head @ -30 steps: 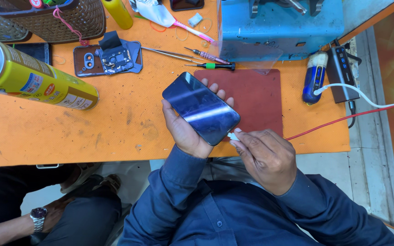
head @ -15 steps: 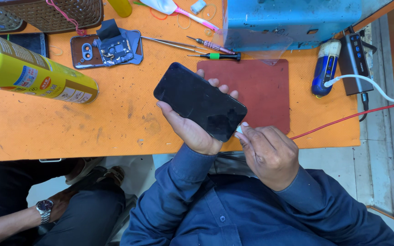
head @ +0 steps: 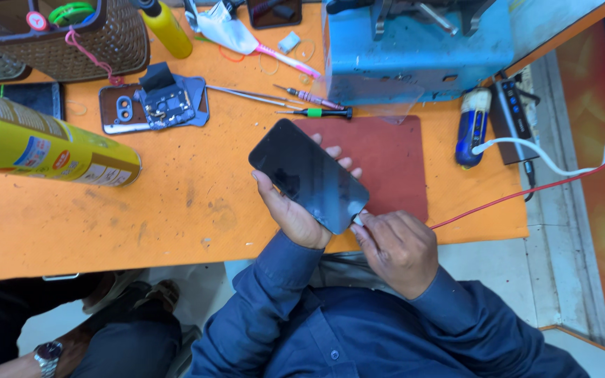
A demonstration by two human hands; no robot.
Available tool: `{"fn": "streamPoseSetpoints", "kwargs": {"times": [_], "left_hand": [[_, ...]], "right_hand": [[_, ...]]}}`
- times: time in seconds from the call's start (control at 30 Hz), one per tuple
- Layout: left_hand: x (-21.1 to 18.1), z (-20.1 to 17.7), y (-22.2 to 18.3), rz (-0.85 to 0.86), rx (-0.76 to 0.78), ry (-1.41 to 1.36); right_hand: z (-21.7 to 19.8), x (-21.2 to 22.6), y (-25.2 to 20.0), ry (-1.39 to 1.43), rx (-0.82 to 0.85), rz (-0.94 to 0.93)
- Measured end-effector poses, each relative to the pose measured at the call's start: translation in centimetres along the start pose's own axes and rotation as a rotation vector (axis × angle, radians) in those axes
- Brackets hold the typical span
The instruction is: The person removes the internal back cover of a mobile phone using a screwdriver and tweezers, then connects a charging cable to the phone.
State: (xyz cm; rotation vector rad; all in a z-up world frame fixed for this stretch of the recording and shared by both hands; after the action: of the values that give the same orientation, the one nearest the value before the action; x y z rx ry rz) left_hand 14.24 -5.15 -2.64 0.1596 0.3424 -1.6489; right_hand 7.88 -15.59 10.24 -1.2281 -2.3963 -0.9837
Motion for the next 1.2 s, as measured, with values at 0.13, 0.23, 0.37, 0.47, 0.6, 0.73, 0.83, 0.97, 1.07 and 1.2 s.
{"fn": "streamPoseSetpoints", "kwargs": {"times": [0.13, 0.23, 0.37, 0.47, 0.6, 0.73, 0.83, 0.97, 1.07, 1.2], "left_hand": [[0.4, -0.5, 0.1, -0.016, 0.015, 0.027], [0.3, -0.3, 0.0, 0.002, 0.037, 0.053], [0.1, 0.0, -0.1, 0.016, 0.046, 0.04], [0.0, 0.0, -0.1, 0.032, 0.043, 0.067], [-0.2, 0.2, -0.3, 0.043, 0.033, 0.112], [-0.3, 0.6, -0.4, 0.042, 0.052, 0.133], [-0.2, 0.6, -0.4, 0.034, 0.05, 0.132], [-0.2, 0.7, -0.5, 0.019, 0.056, 0.119], [-0.3, 1.1, -0.6, 0.022, 0.069, 0.137], [-0.2, 1.0, -0.8, 0.034, 0.055, 0.202]], "right_hand": [[0.1, -0.4, -0.5, -0.013, -0.048, -0.012], [0.1, -0.5, -0.7, -0.006, -0.076, -0.018], [0.3, -1.0, -0.8, 0.006, -0.077, 0.008], [0.6, -1.3, -0.9, 0.007, -0.062, 0.021], [1.0, -1.4, -1.1, 0.014, -0.071, -0.007], [1.3, -1.5, -1.4, 0.007, -0.098, -0.056], [1.3, -1.4, -1.7, -0.006, -0.126, -0.101], [1.2, -1.0, -2.0, -0.006, -0.145, -0.145], [1.1, -1.1, -2.0, 0.007, -0.159, -0.161], [0.9, -1.5, -2.6, 0.008, -0.183, -0.157]]}}
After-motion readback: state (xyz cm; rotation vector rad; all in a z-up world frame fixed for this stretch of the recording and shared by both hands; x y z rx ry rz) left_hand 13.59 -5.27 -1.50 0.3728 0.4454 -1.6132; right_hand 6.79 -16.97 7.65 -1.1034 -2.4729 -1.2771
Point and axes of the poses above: each hand's wrist, its own y-axis towards the middle knuckle, its own z-axis out of the palm, x = y × z, the point moved 10 cm from there along y, towards the middle knuckle, and after that the axes turned 12 degrees about y, right-handed, at the moved point
